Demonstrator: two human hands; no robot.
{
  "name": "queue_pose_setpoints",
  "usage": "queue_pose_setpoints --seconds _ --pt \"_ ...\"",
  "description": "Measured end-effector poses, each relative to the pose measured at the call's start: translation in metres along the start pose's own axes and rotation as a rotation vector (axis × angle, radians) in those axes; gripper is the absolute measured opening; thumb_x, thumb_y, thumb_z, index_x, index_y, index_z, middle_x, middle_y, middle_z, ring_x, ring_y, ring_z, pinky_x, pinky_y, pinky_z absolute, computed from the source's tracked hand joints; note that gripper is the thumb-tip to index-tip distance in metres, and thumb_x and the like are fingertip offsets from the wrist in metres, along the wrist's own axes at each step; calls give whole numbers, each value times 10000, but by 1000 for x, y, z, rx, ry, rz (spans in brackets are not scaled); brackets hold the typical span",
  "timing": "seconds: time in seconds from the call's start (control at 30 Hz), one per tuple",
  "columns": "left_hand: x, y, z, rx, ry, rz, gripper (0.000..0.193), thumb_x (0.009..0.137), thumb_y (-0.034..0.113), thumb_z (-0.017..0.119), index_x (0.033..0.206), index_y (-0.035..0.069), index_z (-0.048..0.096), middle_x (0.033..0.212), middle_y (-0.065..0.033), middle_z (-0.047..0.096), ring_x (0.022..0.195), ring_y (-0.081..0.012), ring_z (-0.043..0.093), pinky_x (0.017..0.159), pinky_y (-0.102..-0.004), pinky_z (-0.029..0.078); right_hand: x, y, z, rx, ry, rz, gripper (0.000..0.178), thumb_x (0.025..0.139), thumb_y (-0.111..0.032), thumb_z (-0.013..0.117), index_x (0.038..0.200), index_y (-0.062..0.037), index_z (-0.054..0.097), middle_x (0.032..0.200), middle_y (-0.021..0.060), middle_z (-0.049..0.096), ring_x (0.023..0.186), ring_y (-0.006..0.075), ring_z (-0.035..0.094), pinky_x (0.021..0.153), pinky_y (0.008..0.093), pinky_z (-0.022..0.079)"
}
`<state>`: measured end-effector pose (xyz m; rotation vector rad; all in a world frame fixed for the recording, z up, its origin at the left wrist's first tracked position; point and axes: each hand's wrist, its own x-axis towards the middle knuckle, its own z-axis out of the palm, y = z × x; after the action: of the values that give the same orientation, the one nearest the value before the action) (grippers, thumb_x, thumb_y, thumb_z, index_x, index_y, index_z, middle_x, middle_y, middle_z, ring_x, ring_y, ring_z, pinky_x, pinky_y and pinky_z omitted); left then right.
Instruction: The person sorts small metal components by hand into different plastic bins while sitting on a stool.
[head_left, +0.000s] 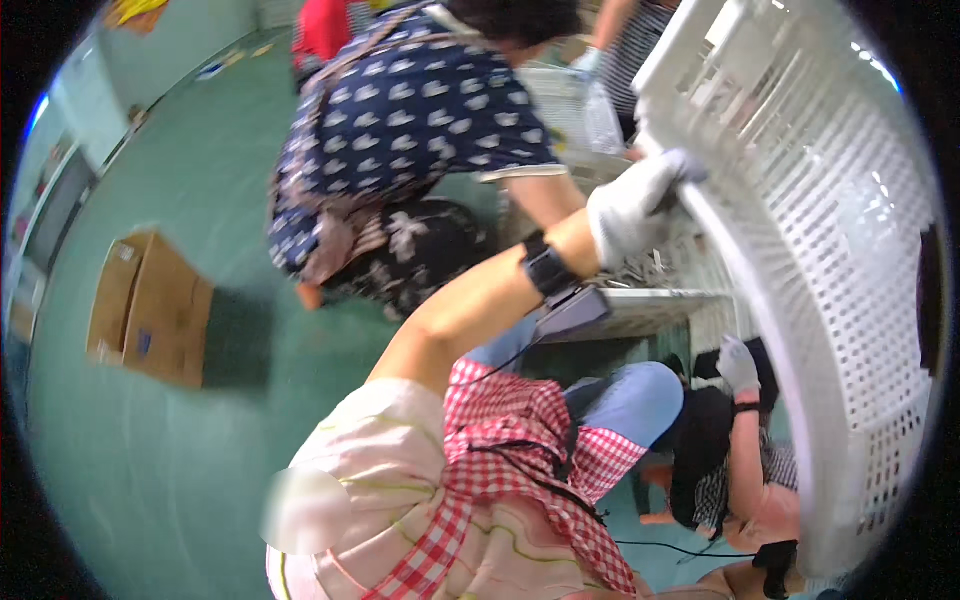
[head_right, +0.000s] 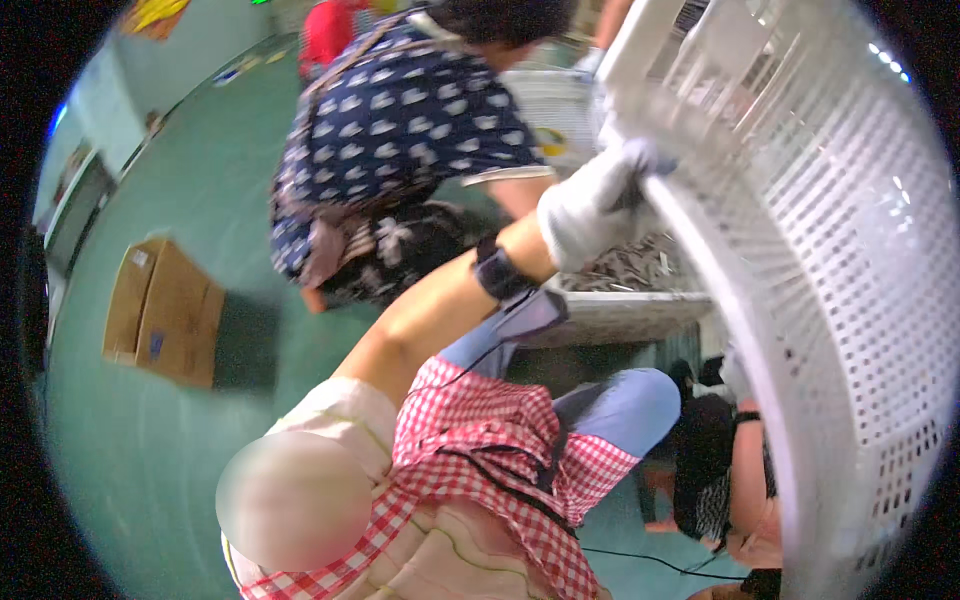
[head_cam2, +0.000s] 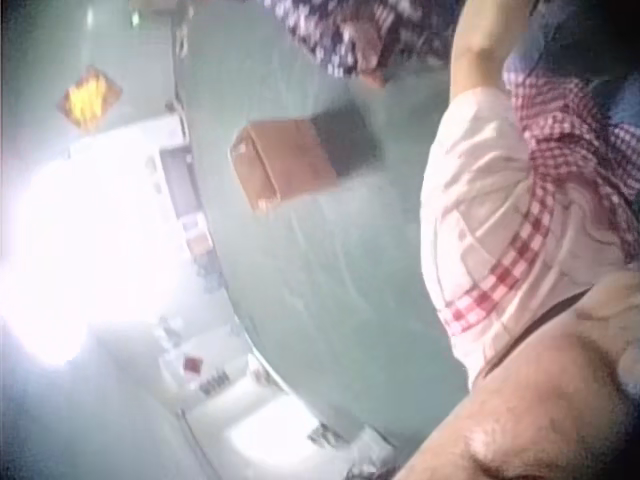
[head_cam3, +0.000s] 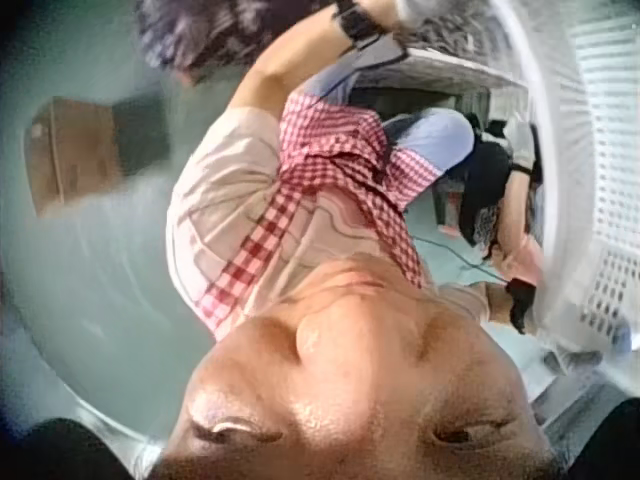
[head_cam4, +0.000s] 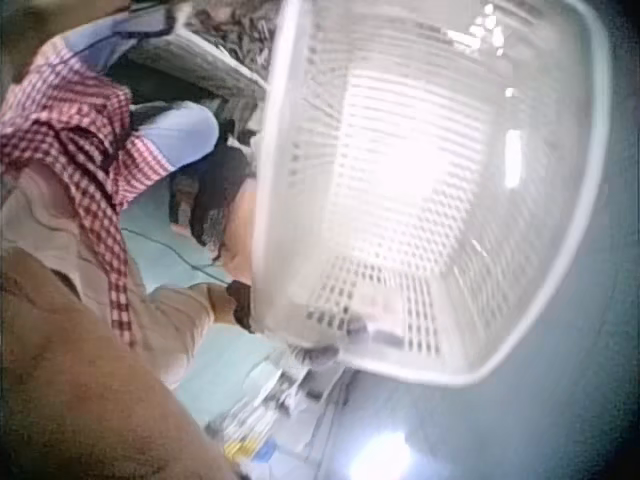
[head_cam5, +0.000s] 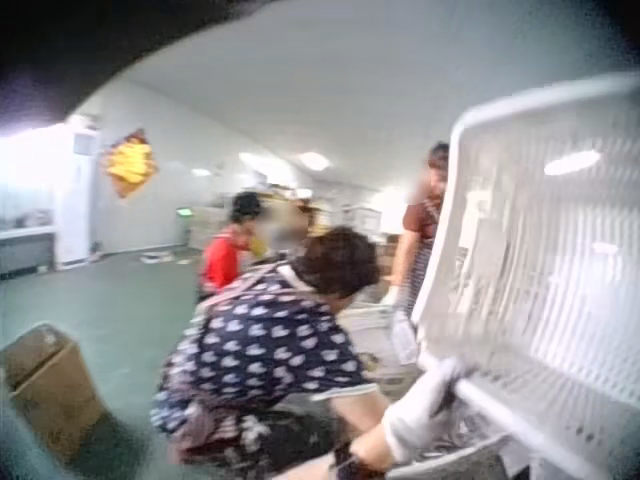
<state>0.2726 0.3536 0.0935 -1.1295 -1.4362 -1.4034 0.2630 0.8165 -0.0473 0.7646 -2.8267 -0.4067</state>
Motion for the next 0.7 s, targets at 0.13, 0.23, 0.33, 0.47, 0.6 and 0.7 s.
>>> queue_pose_setpoints --seconds 0.13,0.23,0.33,0.47,0.6,0.7 --pt "58 87 -80 -1153 333 -644 377 732 12 681 1074 31 524 967 -83 592 869 -206 584 783 -317 502 14 63 94 -51 -27 -35 275 744 -84 474 968 25 590 1028 209 596 1023 321 551 923 371 429" --pt "20 165 -165 -505 422 -332 403 706 4 695 1071 8 524 967 -83 596 841 -216 593 739 -307 506 27 73 91 -55 27 -27 255 745 -60 452 930 34 602 953 227 609 919 356 576 845 417 447" --pt "-62 258 -262 169 692 -191 450 697 -38 674 1111 -3 504 1006 -88 577 923 -175 571 792 -285 487 129 16 -18 219 -31 -77 318 777 -49 457 1073 27 547 1073 229 567 1016 336 545 906 373 426" --pt "-131 387 -241 -70 1125 -215 381 791 190 565 1137 34 526 1115 -105 575 1018 -239 552 941 -392 427 176 -225 -244 1517 258 -492 389 839 -50 470 1224 3 444 1158 172 540 1049 276 535 944 339 405" --pt "-276 498 -272 178 1425 -347 364 772 194 564 1101 39 544 1090 -82 578 1013 -212 549 913 -364 439 114 -443 -319 1990 -24 -909 523 825 -11 550 1321 -35 386 1137 87 547 1007 169 538 894 280 433" --pt "-345 543 -248 574 1586 -457 261 784 232 552 985 65 568 959 -39 575 923 -184 546 841 -349 465 122 -535 -269 2150 -286 -1016 576 773 8 573 1315 -86 403 984 20 547 820 111 525 724 233 463"
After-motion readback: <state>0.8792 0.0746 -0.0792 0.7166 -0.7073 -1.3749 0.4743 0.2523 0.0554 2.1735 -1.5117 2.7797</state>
